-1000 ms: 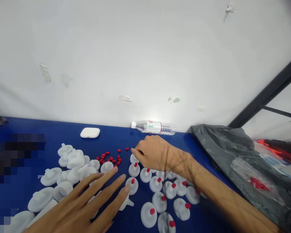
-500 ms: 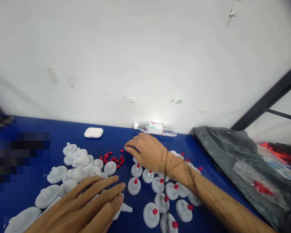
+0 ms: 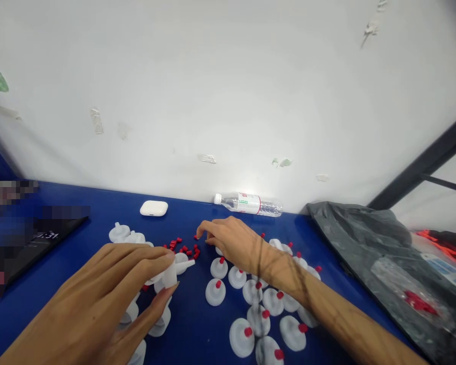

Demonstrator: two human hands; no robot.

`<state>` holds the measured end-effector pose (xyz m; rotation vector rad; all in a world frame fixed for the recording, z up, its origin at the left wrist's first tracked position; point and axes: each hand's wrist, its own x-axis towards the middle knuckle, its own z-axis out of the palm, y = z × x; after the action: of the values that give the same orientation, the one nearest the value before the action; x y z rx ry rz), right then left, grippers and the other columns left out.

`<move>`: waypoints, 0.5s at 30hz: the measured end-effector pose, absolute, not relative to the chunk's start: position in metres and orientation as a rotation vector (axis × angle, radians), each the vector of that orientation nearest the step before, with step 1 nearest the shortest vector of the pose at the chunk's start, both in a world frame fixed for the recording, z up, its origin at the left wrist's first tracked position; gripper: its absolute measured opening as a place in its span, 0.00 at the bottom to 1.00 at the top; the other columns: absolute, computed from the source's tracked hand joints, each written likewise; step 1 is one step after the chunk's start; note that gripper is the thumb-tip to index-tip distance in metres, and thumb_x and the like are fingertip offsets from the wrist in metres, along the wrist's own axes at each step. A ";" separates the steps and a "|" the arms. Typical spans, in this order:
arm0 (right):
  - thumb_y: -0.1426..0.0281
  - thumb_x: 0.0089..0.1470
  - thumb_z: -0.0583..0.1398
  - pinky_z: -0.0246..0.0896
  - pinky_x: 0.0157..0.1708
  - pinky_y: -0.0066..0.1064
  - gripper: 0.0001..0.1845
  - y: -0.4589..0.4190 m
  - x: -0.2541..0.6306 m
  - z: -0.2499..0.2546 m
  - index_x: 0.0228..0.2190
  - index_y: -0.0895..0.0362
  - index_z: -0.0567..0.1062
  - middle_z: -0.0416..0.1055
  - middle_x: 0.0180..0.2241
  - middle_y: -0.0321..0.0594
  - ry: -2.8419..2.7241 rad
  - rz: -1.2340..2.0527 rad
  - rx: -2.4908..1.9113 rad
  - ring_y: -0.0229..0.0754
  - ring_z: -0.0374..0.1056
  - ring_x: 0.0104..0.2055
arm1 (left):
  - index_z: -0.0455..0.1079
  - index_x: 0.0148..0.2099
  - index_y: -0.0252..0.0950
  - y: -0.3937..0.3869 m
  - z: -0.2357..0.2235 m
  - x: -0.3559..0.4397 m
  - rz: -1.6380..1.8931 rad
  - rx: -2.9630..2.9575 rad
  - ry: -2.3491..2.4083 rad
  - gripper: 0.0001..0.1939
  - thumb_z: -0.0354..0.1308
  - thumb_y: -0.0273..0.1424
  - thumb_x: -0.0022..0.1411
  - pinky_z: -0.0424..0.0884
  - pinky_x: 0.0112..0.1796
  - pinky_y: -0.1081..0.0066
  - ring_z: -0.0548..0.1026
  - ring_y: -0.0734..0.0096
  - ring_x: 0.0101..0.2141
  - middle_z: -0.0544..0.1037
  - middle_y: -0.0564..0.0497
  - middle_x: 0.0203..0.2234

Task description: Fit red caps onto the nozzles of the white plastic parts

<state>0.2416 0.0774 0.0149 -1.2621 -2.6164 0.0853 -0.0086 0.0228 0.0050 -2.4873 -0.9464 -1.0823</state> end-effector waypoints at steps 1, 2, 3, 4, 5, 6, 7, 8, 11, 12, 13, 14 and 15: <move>0.76 0.62 0.58 0.57 0.35 0.30 0.12 0.076 0.242 0.017 0.46 0.53 0.71 0.75 0.36 0.36 -2.609 0.083 -1.267 0.40 0.71 0.34 | 0.64 0.56 0.56 0.023 0.004 -0.007 -1.097 -2.479 -0.978 0.21 0.54 0.39 0.60 0.77 0.43 0.62 0.78 0.61 0.43 0.81 0.59 0.40; 0.74 0.63 0.57 0.58 0.36 0.31 0.10 0.075 0.242 0.019 0.46 0.53 0.72 0.76 0.37 0.37 -2.600 0.083 -1.274 0.40 0.71 0.36 | 0.66 0.54 0.56 0.023 0.003 -0.006 -1.115 -2.475 -1.002 0.20 0.54 0.41 0.59 0.78 0.42 0.61 0.78 0.59 0.42 0.81 0.58 0.39; 0.72 0.63 0.57 0.58 0.37 0.31 0.09 0.074 0.243 0.021 0.45 0.54 0.73 0.76 0.37 0.38 -2.592 0.087 -1.283 0.41 0.71 0.37 | 0.68 0.53 0.57 0.023 0.001 -0.004 -1.132 -2.473 -1.020 0.19 0.54 0.42 0.58 0.79 0.41 0.60 0.78 0.58 0.42 0.81 0.57 0.38; 0.70 0.62 0.58 0.59 0.39 0.32 0.08 0.073 0.243 0.022 0.44 0.54 0.74 0.76 0.38 0.39 -2.585 0.097 -1.293 0.42 0.71 0.39 | 0.69 0.52 0.56 0.023 -0.001 -0.003 -1.142 -2.473 -1.033 0.18 0.55 0.43 0.57 0.79 0.41 0.60 0.78 0.57 0.42 0.81 0.57 0.37; 0.69 0.61 0.60 0.60 0.40 0.32 0.07 0.073 0.244 0.022 0.42 0.55 0.75 0.76 0.38 0.39 -2.581 0.113 -1.305 0.43 0.72 0.40 | 0.70 0.51 0.56 0.023 -0.002 -0.001 -1.148 -2.475 -1.038 0.18 0.56 0.43 0.57 0.79 0.41 0.60 0.78 0.57 0.43 0.82 0.56 0.37; 0.69 0.58 0.63 0.60 0.40 0.32 0.07 0.073 0.245 0.022 0.40 0.55 0.76 0.77 0.38 0.39 -2.578 0.133 -1.315 0.43 0.72 0.40 | 0.70 0.50 0.56 0.023 -0.004 0.000 -1.152 -2.478 -1.039 0.18 0.56 0.43 0.56 0.79 0.41 0.60 0.78 0.57 0.43 0.82 0.56 0.37; 0.71 0.56 0.64 0.60 0.40 0.31 0.07 0.074 0.245 0.021 0.39 0.54 0.77 0.77 0.37 0.38 -2.576 0.158 -1.323 0.43 0.72 0.40 | 0.70 0.50 0.56 0.023 -0.005 0.001 -1.153 -2.484 -1.038 0.18 0.56 0.44 0.56 0.79 0.42 0.61 0.78 0.57 0.43 0.82 0.56 0.37; 0.73 0.55 0.65 0.61 0.39 0.31 0.06 0.075 0.245 0.019 0.37 0.54 0.77 0.77 0.36 0.37 -2.573 0.182 -1.328 0.42 0.72 0.39 | 0.70 0.50 0.55 0.022 -0.005 0.002 -1.153 -2.490 -1.036 0.18 0.56 0.43 0.56 0.79 0.42 0.61 0.78 0.57 0.43 0.82 0.56 0.37; 0.79 0.55 0.62 0.60 0.38 0.29 0.07 0.078 0.245 0.014 0.33 0.55 0.77 0.77 0.34 0.35 -2.572 0.248 -1.303 0.40 0.72 0.37 | 0.68 0.52 0.55 0.020 -0.003 0.000 -1.143 -2.521 -1.029 0.19 0.55 0.41 0.58 0.78 0.42 0.62 0.77 0.59 0.44 0.81 0.56 0.39; 0.80 0.55 0.62 0.60 0.39 0.30 0.08 0.079 0.244 0.013 0.34 0.55 0.76 0.77 0.33 0.35 -2.573 0.266 -1.281 0.40 0.72 0.37 | 0.67 0.54 0.55 0.020 -0.002 -0.002 -1.140 -2.538 -1.028 0.19 0.54 0.40 0.60 0.78 0.43 0.64 0.77 0.60 0.44 0.81 0.57 0.40; 0.81 0.55 0.62 0.60 0.41 0.32 0.09 0.078 0.244 0.014 0.35 0.55 0.75 0.76 0.33 0.35 -2.570 0.283 -1.259 0.40 0.71 0.37 | 0.65 0.55 0.54 0.020 -0.001 -0.004 -1.127 -2.562 -1.022 0.19 0.53 0.38 0.61 0.77 0.44 0.66 0.76 0.63 0.46 0.80 0.58 0.42; 0.82 0.55 0.61 0.60 0.42 0.33 0.10 0.077 0.244 0.016 0.36 0.55 0.74 0.76 0.33 0.35 -2.559 0.297 -1.238 0.41 0.71 0.37 | 0.63 0.57 0.53 0.021 0.000 -0.005 -1.099 -2.589 -1.010 0.20 0.52 0.36 0.63 0.75 0.47 0.68 0.75 0.66 0.47 0.79 0.58 0.44; 0.82 0.56 0.60 0.60 0.42 0.33 0.11 0.075 0.243 0.020 0.37 0.55 0.72 0.75 0.33 0.35 -2.546 0.305 -1.220 0.40 0.70 0.37 | 0.61 0.58 0.51 0.022 0.000 -0.007 -1.070 -2.611 -0.988 0.21 0.52 0.34 0.64 0.72 0.49 0.71 0.74 0.69 0.48 0.78 0.59 0.46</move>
<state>0.2432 0.0751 0.0197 -1.2197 -2.5464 0.3046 -0.0070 0.0217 0.0005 -2.6109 -0.9879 -1.0702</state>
